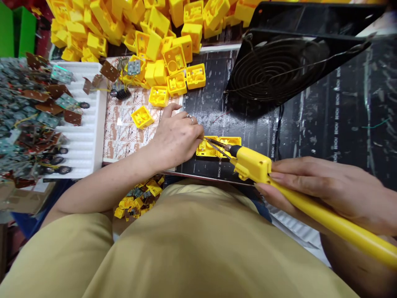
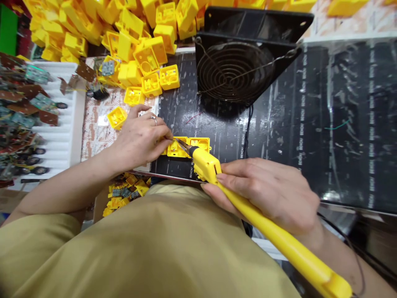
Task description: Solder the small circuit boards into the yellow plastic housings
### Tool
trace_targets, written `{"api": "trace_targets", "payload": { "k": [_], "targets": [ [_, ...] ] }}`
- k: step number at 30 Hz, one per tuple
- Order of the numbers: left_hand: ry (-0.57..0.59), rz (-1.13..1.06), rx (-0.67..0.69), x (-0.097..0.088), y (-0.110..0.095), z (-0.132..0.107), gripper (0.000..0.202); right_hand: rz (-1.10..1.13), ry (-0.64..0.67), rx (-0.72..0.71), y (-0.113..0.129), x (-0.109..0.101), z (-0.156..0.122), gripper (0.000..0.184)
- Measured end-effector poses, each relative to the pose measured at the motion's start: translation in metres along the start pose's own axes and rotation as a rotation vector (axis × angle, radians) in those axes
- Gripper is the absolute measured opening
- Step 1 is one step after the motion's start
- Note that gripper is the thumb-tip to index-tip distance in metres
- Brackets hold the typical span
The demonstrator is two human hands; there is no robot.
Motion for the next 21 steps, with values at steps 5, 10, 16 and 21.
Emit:
{"api": "trace_targets", "payload": {
  "k": [5,10,16,21],
  "targets": [
    [0.027,0.001,0.010,0.000,0.001,0.002,0.026,0.006,0.007,-0.186,0.006,0.004,0.013,0.012],
    [0.069,0.028,0.025,-0.001,-0.001,0.004,0.026,0.006,0.023,-0.206,0.009,-0.004,0.017,0.015],
    [0.089,0.045,0.051,-0.003,0.000,0.006,0.029,-0.091,0.071,-0.155,-0.003,-0.017,0.006,0.009],
    [0.089,0.060,0.071,-0.002,-0.001,0.006,0.029,0.006,-0.026,-0.028,-0.022,-0.018,-0.007,0.023]
  ]
}}
Point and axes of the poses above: each hand's wrist, its own z-axis towards the middle knuckle, its own x-axis out of the palm, y = z × x, the point moved 3 cm from there along z, towards the middle knuckle, and after that the axes turned 6 degrees about -y, right-handed, at the moved point
